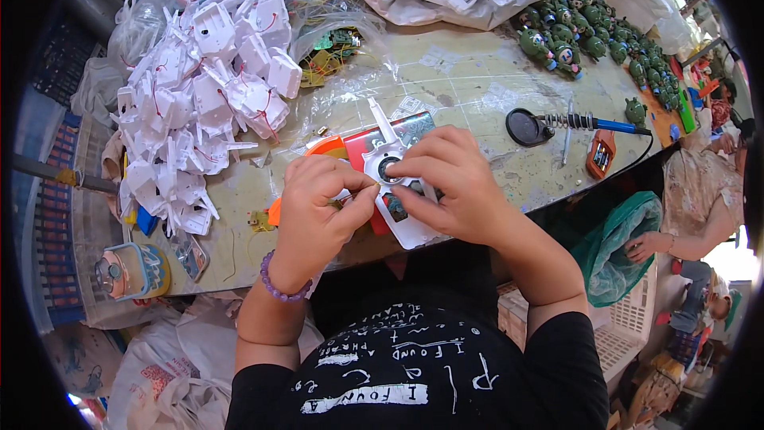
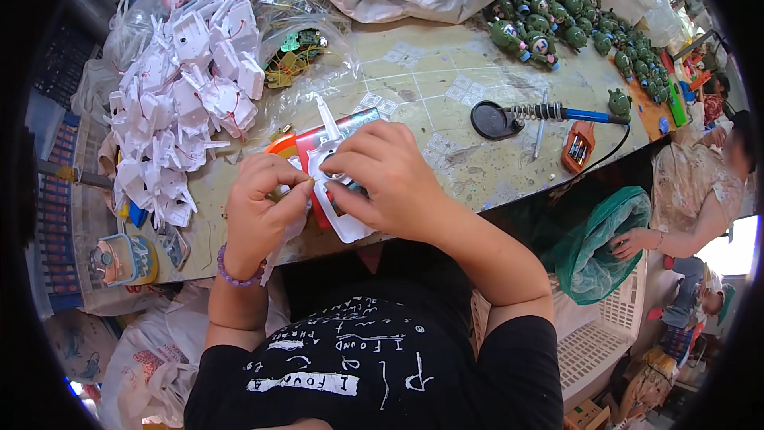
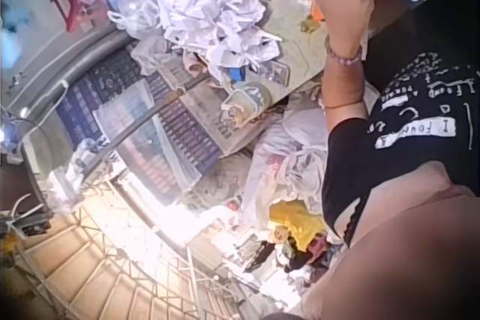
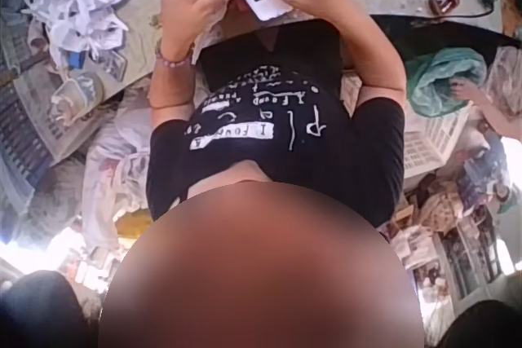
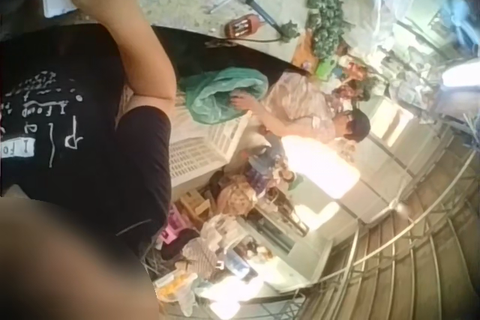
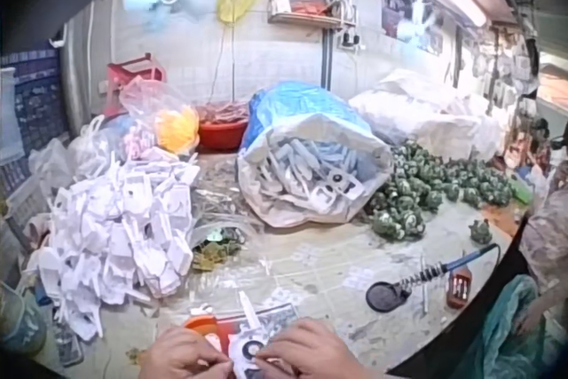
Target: Soldering electronic components and assembling plastic toy housings at a workbench.
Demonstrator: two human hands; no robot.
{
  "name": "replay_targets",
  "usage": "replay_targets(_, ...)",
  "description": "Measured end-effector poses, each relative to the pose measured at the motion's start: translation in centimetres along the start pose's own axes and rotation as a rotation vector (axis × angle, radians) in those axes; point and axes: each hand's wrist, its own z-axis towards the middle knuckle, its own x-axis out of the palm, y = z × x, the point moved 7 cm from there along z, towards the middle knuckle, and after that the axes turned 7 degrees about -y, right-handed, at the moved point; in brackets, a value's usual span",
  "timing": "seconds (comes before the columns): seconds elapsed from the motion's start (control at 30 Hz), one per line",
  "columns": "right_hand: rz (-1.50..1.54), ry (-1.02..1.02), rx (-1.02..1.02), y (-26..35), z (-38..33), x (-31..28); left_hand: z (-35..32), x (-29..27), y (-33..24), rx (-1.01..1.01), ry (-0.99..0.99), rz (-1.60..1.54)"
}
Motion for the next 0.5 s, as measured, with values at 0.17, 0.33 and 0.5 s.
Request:
replay_targets(0.17,-0.034,-0.075,0.038,-0.8,-0.4,-1.5,0.0,0.2,0.3,-0.040,-0.003,0.003)
replay_targets(0.33,-0.150,-0.251,0.217,-3.0,-4.1,-6.4,0.8,1.3,-0.9,0.230,0.053,0.095)
replay_targets(0.5,-0.153,-0.480,0.494,-5.9,-9.1,-11.3,1.5,2.0,-0.9,0.210,0.127,0.139)
